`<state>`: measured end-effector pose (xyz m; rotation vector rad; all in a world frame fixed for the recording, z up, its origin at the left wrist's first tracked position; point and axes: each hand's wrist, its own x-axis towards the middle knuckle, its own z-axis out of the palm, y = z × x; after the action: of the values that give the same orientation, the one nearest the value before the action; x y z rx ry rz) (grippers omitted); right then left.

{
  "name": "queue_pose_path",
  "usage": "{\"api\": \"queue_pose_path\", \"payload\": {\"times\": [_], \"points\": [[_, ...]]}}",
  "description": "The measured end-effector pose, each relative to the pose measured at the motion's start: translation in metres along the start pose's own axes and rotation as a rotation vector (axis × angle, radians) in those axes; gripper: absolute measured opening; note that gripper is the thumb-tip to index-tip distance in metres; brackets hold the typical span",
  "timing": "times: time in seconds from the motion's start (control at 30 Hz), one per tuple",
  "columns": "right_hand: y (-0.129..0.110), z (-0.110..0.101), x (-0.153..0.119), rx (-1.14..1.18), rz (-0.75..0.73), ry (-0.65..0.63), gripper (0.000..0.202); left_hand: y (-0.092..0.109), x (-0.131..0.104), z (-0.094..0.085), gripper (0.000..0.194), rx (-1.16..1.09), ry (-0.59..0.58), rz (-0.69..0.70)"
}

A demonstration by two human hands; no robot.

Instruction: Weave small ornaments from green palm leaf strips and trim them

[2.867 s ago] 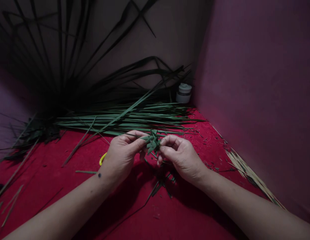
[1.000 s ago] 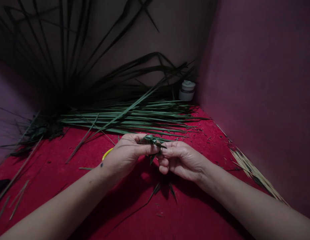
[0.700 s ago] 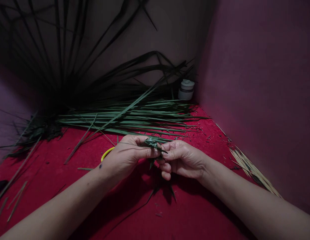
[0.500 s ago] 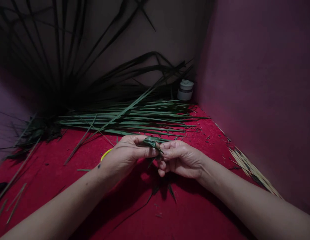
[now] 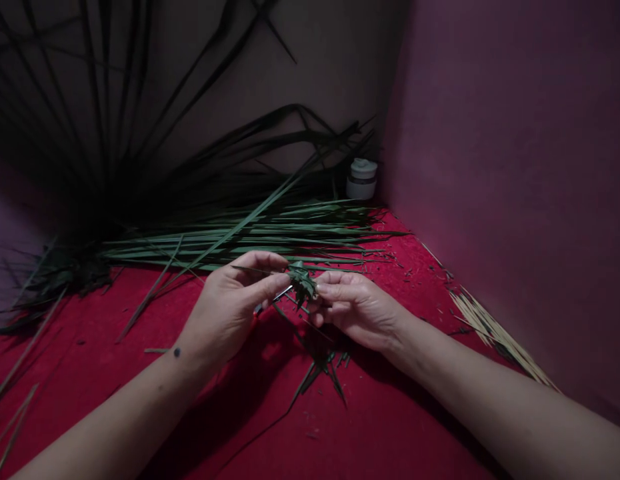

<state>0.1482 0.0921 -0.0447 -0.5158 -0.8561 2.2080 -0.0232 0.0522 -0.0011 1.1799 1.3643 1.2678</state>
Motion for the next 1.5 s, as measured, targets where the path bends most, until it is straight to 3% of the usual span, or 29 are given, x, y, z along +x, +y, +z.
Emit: {"api": "queue_pose_path", "payload": {"times": [0.17, 0.4, 0.8, 0.93, 1.17, 1.3, 1.5], "points": [[0.000, 0.000, 0.001, -0.023, -0.041, -0.017, 0.016, 0.001, -0.004, 0.003, 0.014, -0.012, 0.031, -0.029], [0.001, 0.001, 0.002, -0.042, -0.069, 0.010, 0.016, 0.000, -0.005, 0.004, 0.010, -0.132, -0.096, -0.072], [0.003, -0.004, 0.003, 0.009, -0.018, -0.006, 0.019, -0.004, -0.002, 0.000, 0.014, -0.185, -0.210, -0.107], [0.002, -0.002, 0.002, 0.011, -0.005, 0.019, 0.020, -0.002, -0.004, 0.001, 0.015, -0.022, -0.183, -0.057], [0.000, 0.004, 0.002, -0.030, -0.079, -0.013, 0.010, 0.000, -0.012, 0.010, 0.006, 0.330, -0.143, 0.170], [0.004, 0.007, 0.001, -0.012, -0.126, 0.005, 0.009, -0.003, -0.015, 0.011, 0.004, 0.418, -0.170, 0.252], [0.013, 0.005, 0.001, -0.064, -0.186, 0.120, 0.019, -0.003, -0.018, 0.016, 0.004, 0.442, -0.110, 0.246]]}}
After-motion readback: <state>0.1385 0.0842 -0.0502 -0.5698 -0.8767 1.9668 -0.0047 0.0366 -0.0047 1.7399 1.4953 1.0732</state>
